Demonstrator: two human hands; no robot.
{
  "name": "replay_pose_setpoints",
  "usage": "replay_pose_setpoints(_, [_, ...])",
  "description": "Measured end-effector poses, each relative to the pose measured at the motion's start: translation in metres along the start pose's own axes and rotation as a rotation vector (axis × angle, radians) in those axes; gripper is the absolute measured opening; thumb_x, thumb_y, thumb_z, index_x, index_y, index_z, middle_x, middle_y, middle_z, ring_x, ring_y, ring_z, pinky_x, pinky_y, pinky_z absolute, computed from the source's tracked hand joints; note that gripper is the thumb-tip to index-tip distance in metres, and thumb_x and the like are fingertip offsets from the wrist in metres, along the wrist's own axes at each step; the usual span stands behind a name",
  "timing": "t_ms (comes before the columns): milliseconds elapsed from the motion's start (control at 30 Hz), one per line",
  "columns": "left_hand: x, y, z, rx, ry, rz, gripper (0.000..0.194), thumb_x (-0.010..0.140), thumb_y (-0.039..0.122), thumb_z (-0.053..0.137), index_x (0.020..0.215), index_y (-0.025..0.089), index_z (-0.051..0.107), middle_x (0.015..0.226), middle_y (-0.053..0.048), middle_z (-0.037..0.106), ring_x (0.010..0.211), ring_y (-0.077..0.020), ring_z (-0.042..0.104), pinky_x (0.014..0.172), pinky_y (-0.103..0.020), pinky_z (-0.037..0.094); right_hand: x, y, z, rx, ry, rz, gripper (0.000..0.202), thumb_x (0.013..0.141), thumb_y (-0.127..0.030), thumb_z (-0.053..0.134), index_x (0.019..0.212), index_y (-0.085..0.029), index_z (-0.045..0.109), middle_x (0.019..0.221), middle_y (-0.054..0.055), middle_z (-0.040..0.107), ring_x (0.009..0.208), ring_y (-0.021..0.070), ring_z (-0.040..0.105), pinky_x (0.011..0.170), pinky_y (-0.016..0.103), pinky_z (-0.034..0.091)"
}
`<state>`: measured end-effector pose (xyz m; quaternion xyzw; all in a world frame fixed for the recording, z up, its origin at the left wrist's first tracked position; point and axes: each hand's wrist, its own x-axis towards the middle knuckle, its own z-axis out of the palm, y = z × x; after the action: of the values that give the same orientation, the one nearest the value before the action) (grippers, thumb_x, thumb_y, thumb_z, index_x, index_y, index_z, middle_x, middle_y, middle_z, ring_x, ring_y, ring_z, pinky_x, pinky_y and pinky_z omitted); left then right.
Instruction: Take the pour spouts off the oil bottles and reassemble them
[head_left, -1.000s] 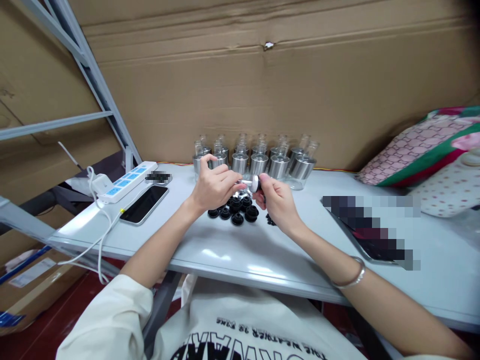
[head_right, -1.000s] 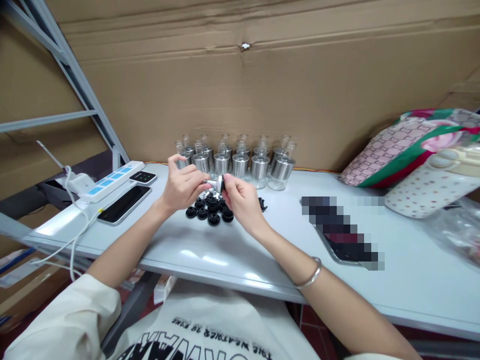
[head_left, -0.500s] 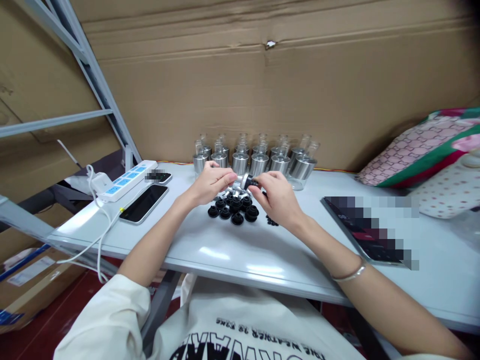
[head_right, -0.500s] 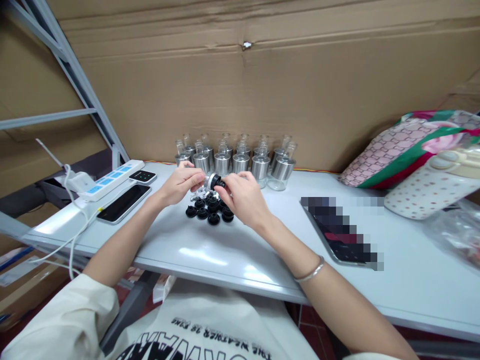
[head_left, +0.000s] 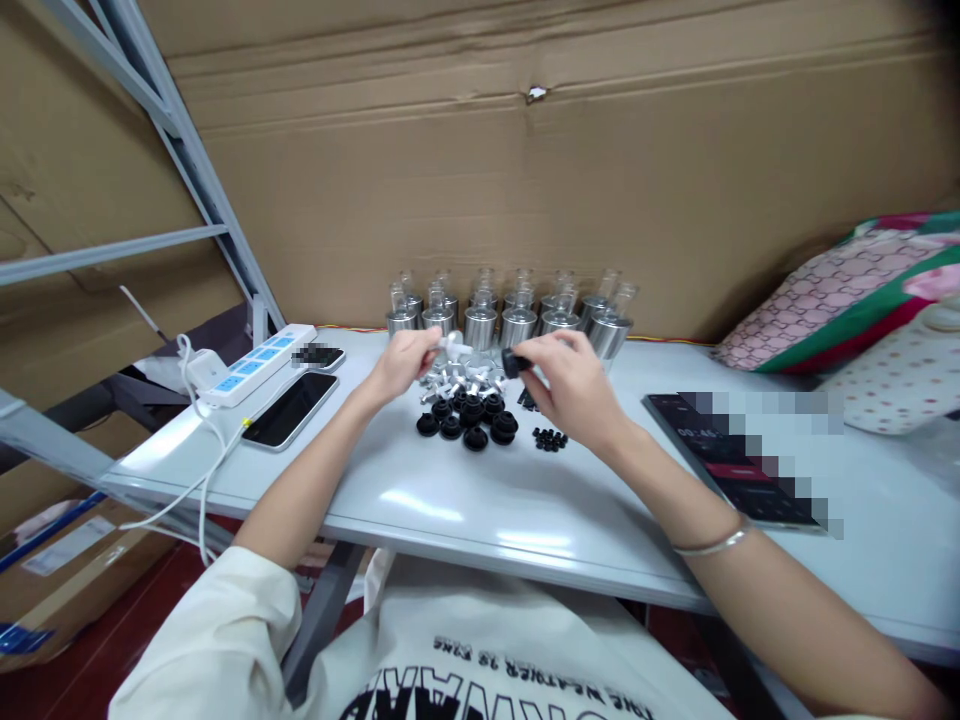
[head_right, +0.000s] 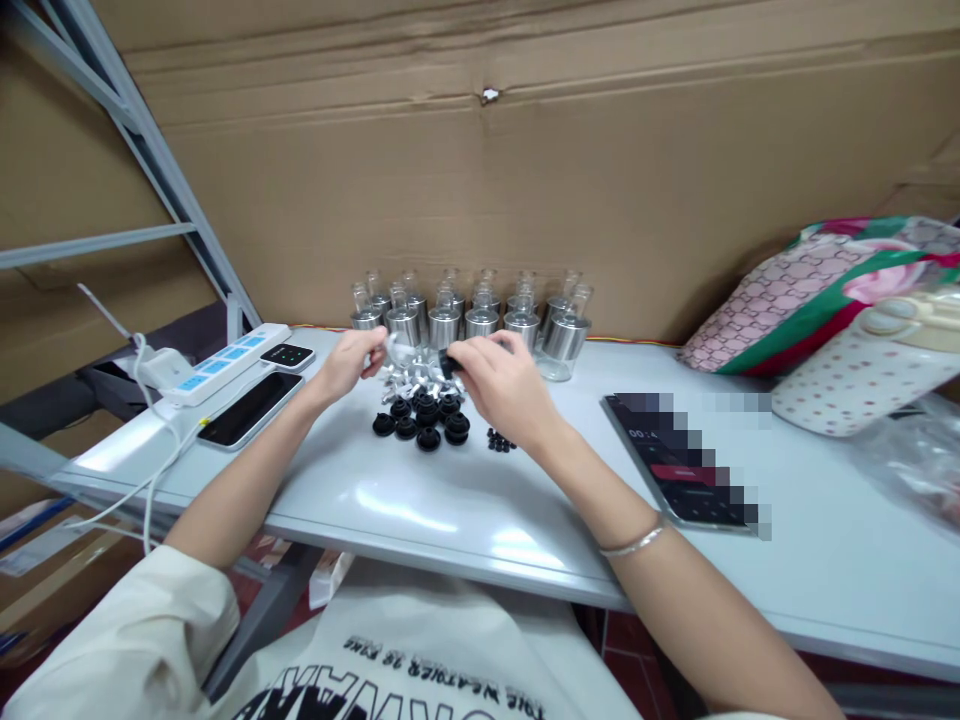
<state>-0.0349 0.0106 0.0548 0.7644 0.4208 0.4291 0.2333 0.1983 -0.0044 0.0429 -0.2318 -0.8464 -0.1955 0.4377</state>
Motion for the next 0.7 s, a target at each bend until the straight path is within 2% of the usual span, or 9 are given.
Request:
replay_pose_setpoints(67, [0.004, -0.01, -0.004, 0.077, 0.137, 0.011, 0.055, 0.092, 0.059, 0.024, 0.055, 0.021, 0.035, 0.048, 0.002, 0.04, 0.047, -0.0119, 0.041, 0.052, -0.028, 0.037, 0.0, 0.004, -0.005, 0.022, 0.068, 0.069, 0.018, 0.092, -0.018, 0.044, 0.108, -0.022, 0.051, 0.087, 0.005, 0.066, 0.079, 0.02, 0.06, 0.078, 0.037, 0.043])
replay_pose_setpoints(167, [0.007, -0.023, 0.002, 0.29, 0.199, 0.018, 0.045, 0.095, 0.049, 0.03, 0.064, 0.019, 0.044, 0.06, 0.001, 0.05, 0.061, -0.0143, 0.049, 0.063, -0.028, 0.037, -0.001, 0.006, -0.008, 0.035, 0.104, 0.149, 0.023, 0.091, -0.02, 0.046, 0.113, -0.021, 0.053, 0.088, 0.007, 0.065, 0.081, 0.0219, 0.06, 0.075, 0.037, 0.045])
replay_pose_setpoints(267, [0.005, -0.028, 0.018, 0.431, 0.182, -0.003, 0.025, 0.095, 0.033, 0.04, 0.08, 0.019, 0.055, 0.079, -0.001, 0.062, 0.08, -0.0178, 0.054, 0.075, -0.031, 0.035, -0.002, 0.004, -0.004, 0.025, 0.06, 0.134, 0.024, 0.091, -0.021, 0.047, 0.114, -0.022, 0.056, 0.095, 0.009, 0.065, 0.087, 0.0231, 0.061, 0.075, 0.038, 0.045])
replay_pose_setpoints(367, [0.001, -0.027, 0.032, 0.479, 0.145, 0.039, 0.011, 0.091, 0.027, 0.05, 0.093, 0.02, 0.059, 0.096, -0.003, 0.066, 0.093, -0.0198, 0.054, 0.084, -0.035, 0.032, -0.003, 0.001, -0.001, 0.002, 0.033, 0.093, 0.022, 0.091, -0.022, 0.051, 0.11, -0.021, 0.059, 0.093, 0.008, 0.066, 0.086, 0.0223, 0.062, 0.075, 0.037, 0.045])
replay_pose_setpoints(533, [-0.003, -0.026, 0.04, 0.538, 0.083, 0.046, 0.009, 0.088, 0.022, 0.057, 0.096, 0.02, 0.06, 0.098, -0.002, 0.067, 0.096, -0.0201, 0.055, 0.087, -0.037, 0.029, -0.005, 0.0, 0.003, -0.019, 0.033, 0.061, 0.021, 0.09, -0.019, 0.053, 0.109, -0.019, 0.06, 0.09, 0.008, 0.067, 0.083, 0.0211, 0.062, 0.074, 0.036, 0.045])
replay_pose_setpoints(700, [-0.004, -0.025, 0.036, 0.636, -0.031, 0.028, 0.012, 0.088, 0.029, 0.058, 0.096, 0.02, 0.06, 0.106, -0.003, 0.064, 0.105, -0.0221, 0.05, 0.086, -0.036, 0.028, -0.006, 0.0, 0.005, 0.012, 0.028, 0.104, 0.02, 0.089, -0.021, 0.054, 0.109, -0.018, 0.057, 0.085, 0.006, 0.066, 0.079, 0.0206, 0.062, 0.073, 0.035, 0.045])
